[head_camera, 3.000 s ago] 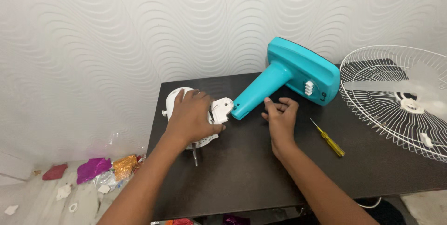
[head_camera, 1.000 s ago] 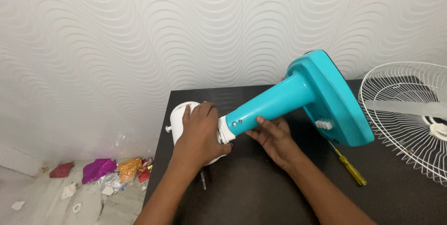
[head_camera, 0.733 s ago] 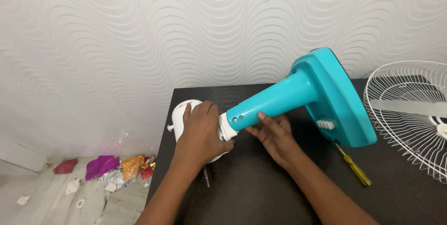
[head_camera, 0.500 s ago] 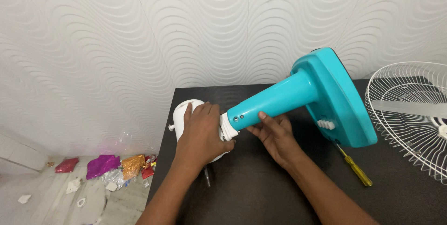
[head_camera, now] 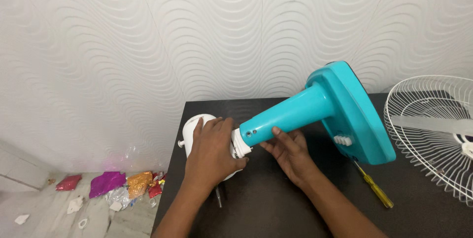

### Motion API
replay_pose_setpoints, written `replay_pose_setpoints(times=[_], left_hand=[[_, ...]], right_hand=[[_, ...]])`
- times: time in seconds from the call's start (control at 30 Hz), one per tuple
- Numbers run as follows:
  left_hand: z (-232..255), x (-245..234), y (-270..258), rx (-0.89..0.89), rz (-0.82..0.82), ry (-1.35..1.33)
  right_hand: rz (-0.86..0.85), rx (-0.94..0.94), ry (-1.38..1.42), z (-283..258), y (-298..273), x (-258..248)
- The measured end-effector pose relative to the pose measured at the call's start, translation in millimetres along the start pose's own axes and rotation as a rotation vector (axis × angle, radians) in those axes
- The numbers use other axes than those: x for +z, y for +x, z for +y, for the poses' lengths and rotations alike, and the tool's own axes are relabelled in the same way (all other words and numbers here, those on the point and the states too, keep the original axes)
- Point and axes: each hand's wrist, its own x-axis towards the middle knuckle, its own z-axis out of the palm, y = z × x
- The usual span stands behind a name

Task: The person attaches the white motor housing to the teal fan stand and secures it with screws using a yellow screwdriver. The person then picks up the fan blade assembly, preparing to install it.

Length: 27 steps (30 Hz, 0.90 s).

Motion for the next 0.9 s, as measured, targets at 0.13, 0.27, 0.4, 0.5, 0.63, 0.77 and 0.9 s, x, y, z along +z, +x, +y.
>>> replay_pose_setpoints(times=[0.13,0.27,0.4,0.5,0.63,0.77,0.9], left_hand=[[2.9,-4.9,1.2,-0.08,-0.077,-0.031],[3.9,-5.4,-0.6,-0.06,-0.055,-0.042],[1.0,-3.2,-0.4,-0.038,-0.04,-0.053],[-0.1,-1.1,1.0,-0.039,-0.04,-0.04],[-2.9,-0.1,0.3,-0.028,-0.018,-0.063],[-3.7,-0.8,-0.6,-0.024,0.003,-0.07],[-1.7,-4.2,-3.5,-0.035,-0.025,-0.086]], right_hand=[[0.049,0.024,-0.023,-1.7,3.0,3.3],[0.026,0.024,-0.056,-6.9,1.0,6.0],[0.031,0.019,-0.096,-8.5,-0.5,6.9],[0.041,0.018,-0.114,-9.2,0.8,6.6],[0.067,0.016,-0.129,-7.7,-0.6,7.2],[-0.007,-0.026,-0.092,-9.0,-0.8,7.4],[0.016,-0.007,-0.101,-6.4,-2.4,9.5]])
